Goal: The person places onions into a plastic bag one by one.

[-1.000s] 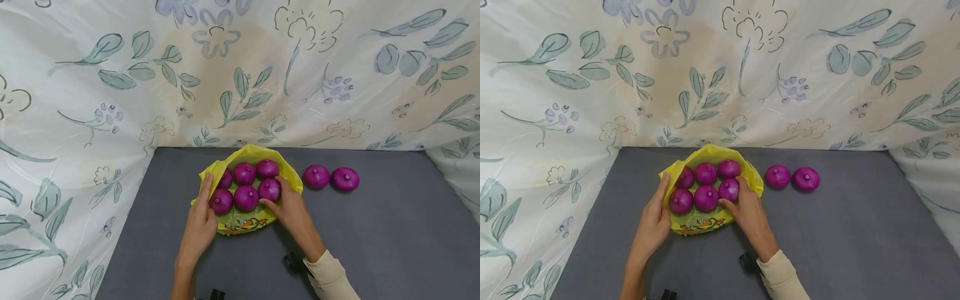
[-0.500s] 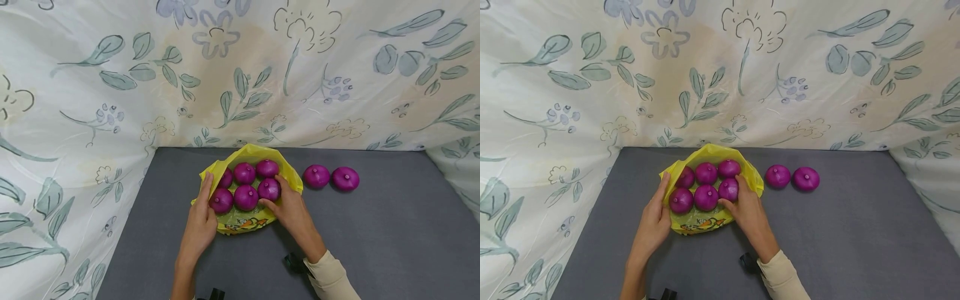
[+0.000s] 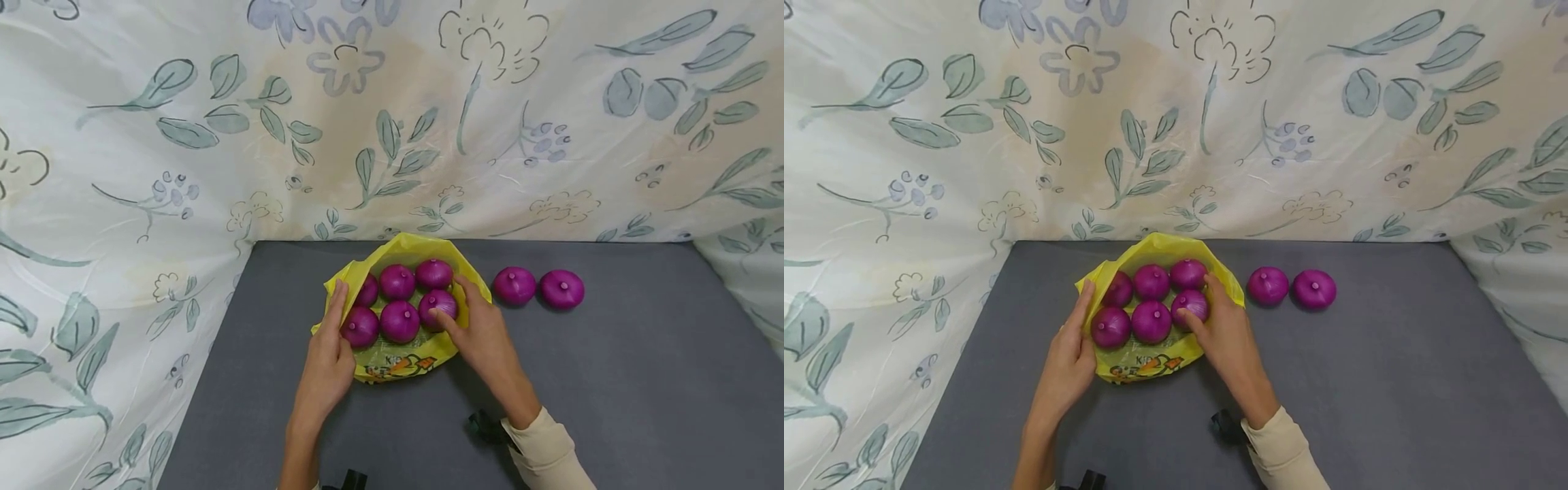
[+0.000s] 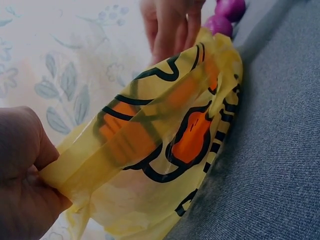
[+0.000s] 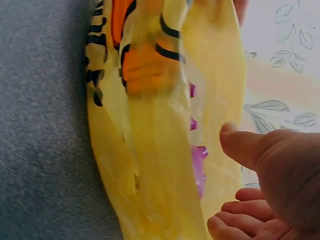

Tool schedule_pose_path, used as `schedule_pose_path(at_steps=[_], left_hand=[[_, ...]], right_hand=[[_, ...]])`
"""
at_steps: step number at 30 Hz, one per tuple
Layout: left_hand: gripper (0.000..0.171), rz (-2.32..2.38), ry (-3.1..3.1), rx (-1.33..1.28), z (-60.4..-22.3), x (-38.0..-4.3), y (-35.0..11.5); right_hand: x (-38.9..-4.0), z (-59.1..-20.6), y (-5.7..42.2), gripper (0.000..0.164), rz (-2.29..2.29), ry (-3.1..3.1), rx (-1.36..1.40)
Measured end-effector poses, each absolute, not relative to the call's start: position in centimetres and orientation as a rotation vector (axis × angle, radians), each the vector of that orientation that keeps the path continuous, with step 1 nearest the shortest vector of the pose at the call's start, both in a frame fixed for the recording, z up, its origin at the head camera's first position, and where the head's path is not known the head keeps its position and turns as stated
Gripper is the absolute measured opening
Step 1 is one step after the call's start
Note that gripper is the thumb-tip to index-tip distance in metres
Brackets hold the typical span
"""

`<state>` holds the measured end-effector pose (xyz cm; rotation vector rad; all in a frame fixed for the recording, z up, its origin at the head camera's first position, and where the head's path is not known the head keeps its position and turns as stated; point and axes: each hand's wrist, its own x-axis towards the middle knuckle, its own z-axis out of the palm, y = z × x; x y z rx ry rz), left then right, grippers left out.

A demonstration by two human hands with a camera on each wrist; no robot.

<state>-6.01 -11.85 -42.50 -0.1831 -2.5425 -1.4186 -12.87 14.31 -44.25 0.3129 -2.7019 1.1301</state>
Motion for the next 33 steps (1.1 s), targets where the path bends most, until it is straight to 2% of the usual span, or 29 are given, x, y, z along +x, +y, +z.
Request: schedule_pose_path(at_steps=[11,22,33], left_hand=[[0.082,-1.450,-2.539,-0.183,-42.3,-5.9,-11.6],[0.087,-1.451,-2.534,-0.171,-42.3,-5.8,-11.8],[0.086,-1.436,-2.535,-0.178,-42.3,-5.8,-11.7]], right_hand=[[-13.4,-42.7,17.1,0.073,1.161,-2.532,0.247],[-13.8,-41.7,23.1,0.078,1.097,-2.536,0.037],[-12.4,-42.5,28.9,0.083,1.032,-2.590,-0.166]])
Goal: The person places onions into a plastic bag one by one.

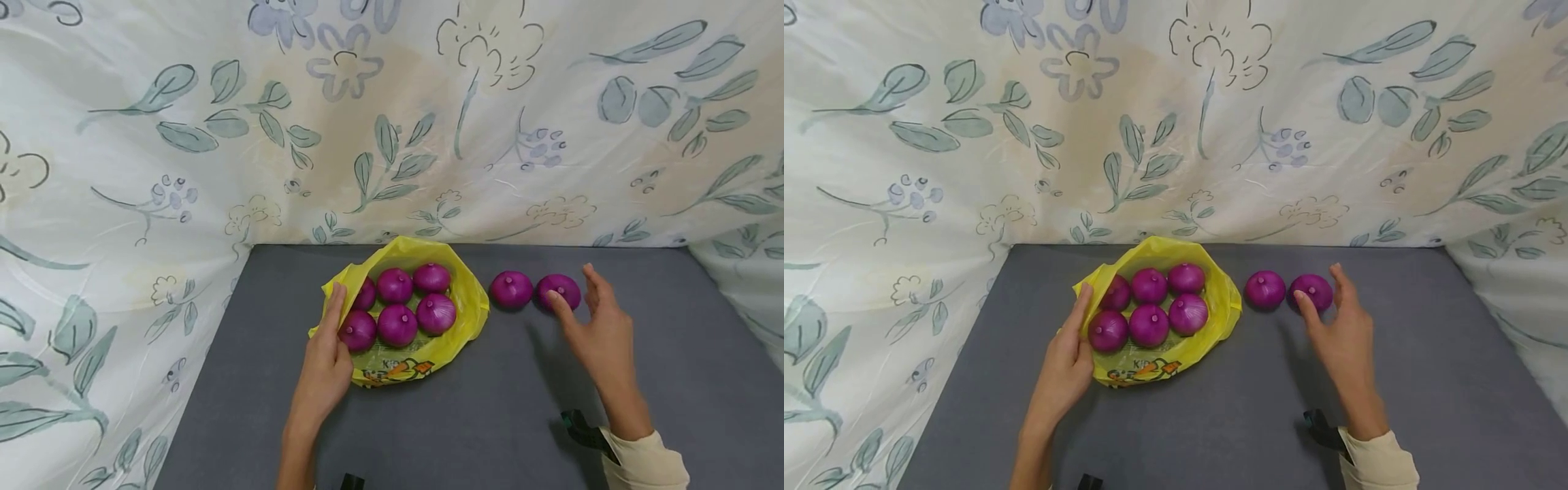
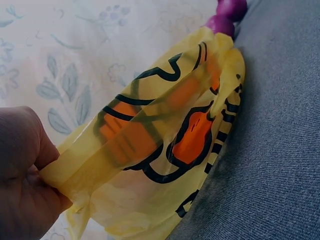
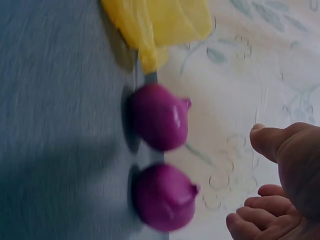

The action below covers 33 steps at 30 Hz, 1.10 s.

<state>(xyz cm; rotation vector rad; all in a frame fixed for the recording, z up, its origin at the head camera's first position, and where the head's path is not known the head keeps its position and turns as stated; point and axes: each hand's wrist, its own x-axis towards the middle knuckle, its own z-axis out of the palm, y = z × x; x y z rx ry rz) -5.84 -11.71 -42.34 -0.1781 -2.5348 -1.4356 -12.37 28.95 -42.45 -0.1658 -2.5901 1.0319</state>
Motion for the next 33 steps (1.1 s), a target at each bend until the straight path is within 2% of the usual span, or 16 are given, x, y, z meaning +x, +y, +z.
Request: schedule_pose_path(at_steps=[18,33], left_hand=[[0.086,-1.439,-2.552,-0.172,-42.4,-6.0,-11.7],[0.082,-1.423,-2.543,-0.206,-42.1,-5.9,-11.5]], right_hand=[[-11.5,-43.0,36.6,0.096,0.951,-2.688,-0.332],[-13.1,-45.7,35.4,0.109,0.995,-2.795,-0.197]])
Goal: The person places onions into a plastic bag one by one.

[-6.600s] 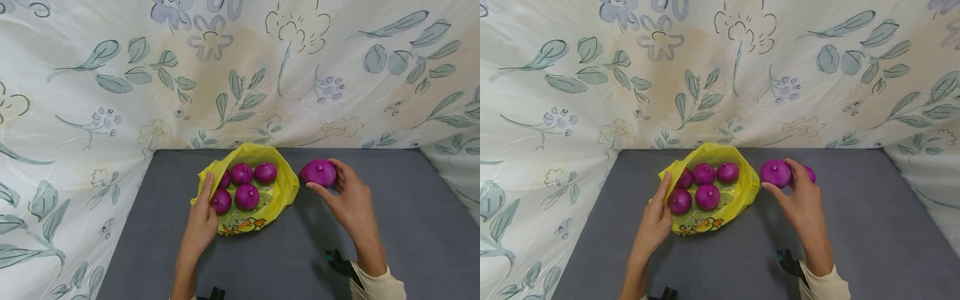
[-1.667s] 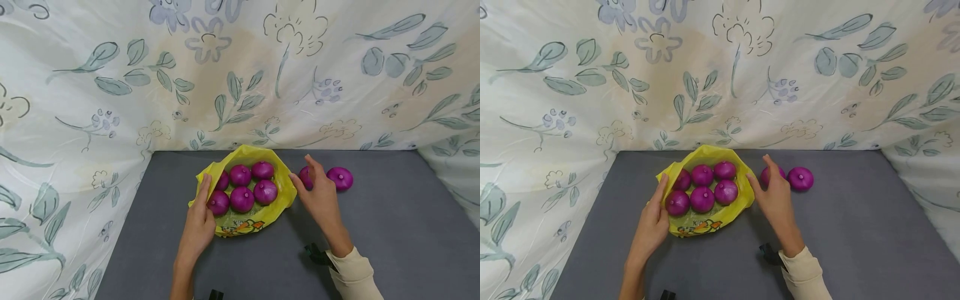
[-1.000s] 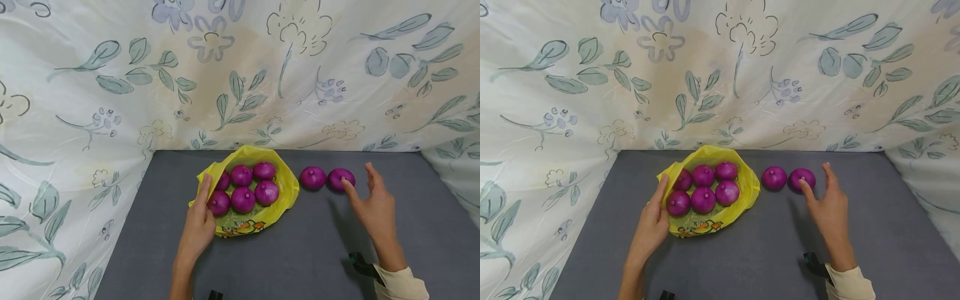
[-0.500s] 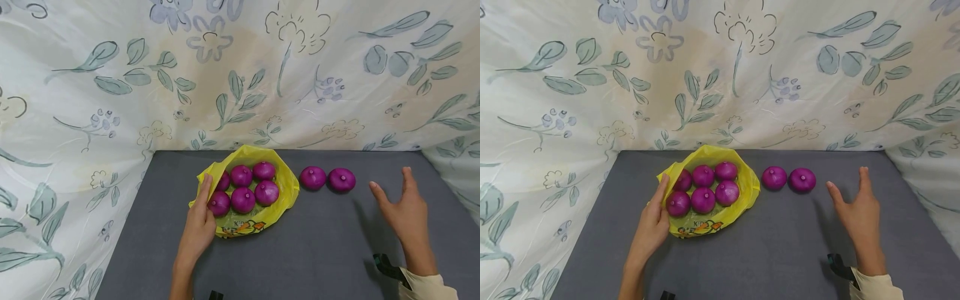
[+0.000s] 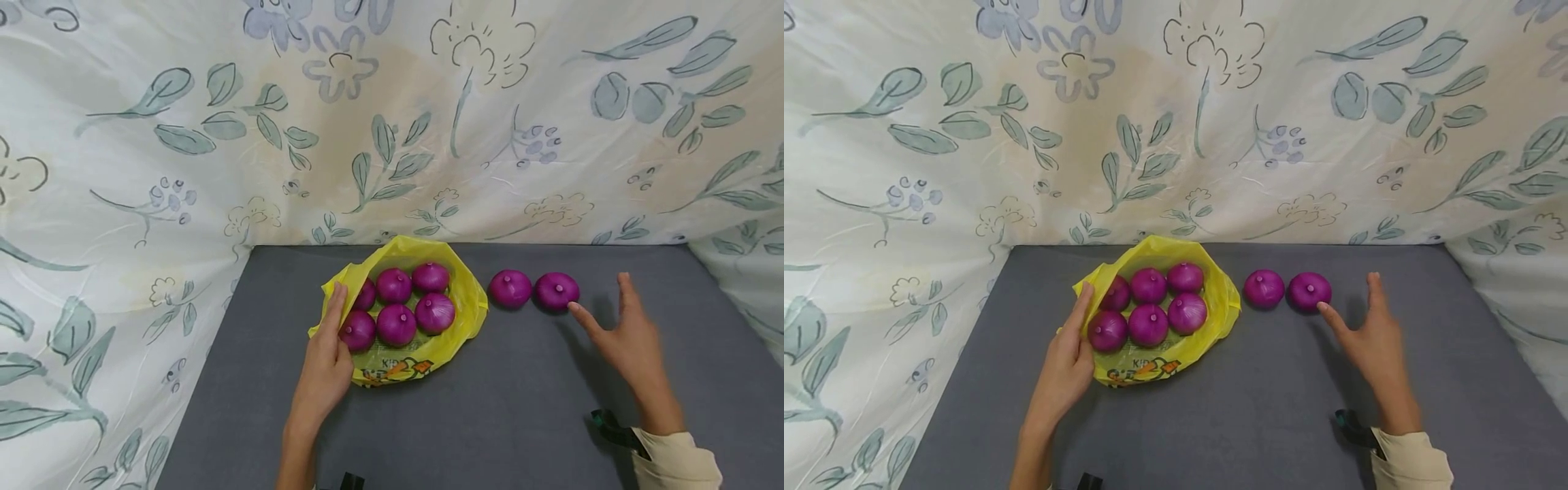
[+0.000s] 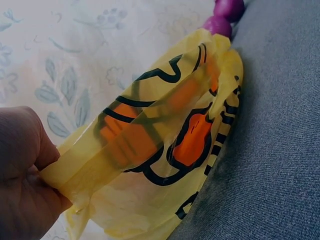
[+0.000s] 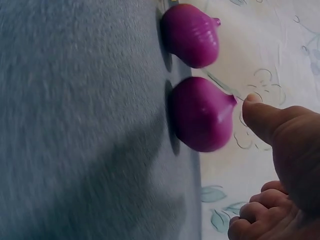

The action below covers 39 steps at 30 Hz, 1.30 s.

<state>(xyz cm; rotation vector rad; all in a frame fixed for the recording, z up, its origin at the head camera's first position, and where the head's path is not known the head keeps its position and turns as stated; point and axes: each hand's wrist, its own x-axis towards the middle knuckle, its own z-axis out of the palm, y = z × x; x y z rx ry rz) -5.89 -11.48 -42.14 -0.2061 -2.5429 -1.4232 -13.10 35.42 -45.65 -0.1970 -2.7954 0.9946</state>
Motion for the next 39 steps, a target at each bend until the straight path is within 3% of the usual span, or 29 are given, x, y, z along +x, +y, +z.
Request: schedule_pose_path(at_steps=[13,21,30,39], left_hand=[[0.083,-1.435,-2.537,-0.219,-42.4,-6.1,-11.4],[0.083,-1.433,-2.539,-0.213,-42.3,-6.3,-11.4],[0.082,-1.438,-2.536,-0.211,-42.3,-6.2,-11.4],[0.082,-1.447,-2.535,-0.202,-42.5,-6.0,-11.7]], right_hand=[[-15.3,-46.8,32.5,0.109,0.986,-2.807,-0.052],[-15.9,-46.8,32.1,0.098,0.977,-2.744,0.012],[-16.2,-47.5,32.0,0.085,0.930,-2.686,0.001],[-16.1,-47.7,32.0,0.087,0.973,-2.679,-0.082]])
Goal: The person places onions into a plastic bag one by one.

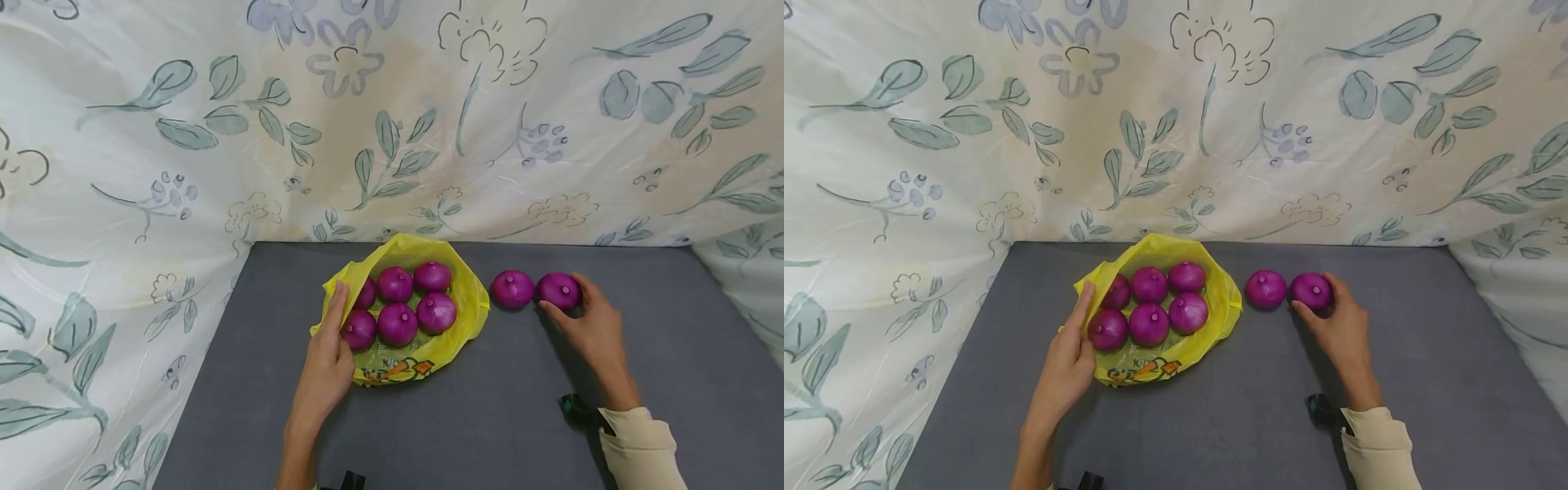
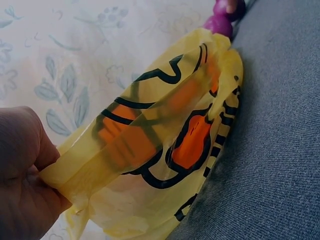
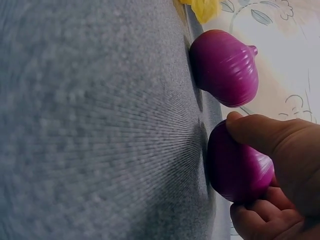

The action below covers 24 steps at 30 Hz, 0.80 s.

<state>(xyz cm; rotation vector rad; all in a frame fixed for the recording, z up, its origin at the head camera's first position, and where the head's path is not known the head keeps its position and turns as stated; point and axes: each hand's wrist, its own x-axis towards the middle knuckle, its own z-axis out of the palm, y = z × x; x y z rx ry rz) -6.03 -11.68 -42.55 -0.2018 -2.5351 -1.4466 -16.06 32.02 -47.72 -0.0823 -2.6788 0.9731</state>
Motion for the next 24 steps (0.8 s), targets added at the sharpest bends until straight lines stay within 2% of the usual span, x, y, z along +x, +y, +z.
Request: schedule_pose_path(at_steps=[13,24], left_hand=[[0.083,-1.435,-2.554,-0.173,-42.5,-6.1,-11.7],[0.083,-1.447,-2.538,-0.190,-42.4,-6.1,-11.6]], right_hand=[[-15.8,-47.5,31.9,0.089,1.037,-2.676,-0.165],[-15.6,-45.8,31.7,0.090,1.067,-2.657,-0.217]])
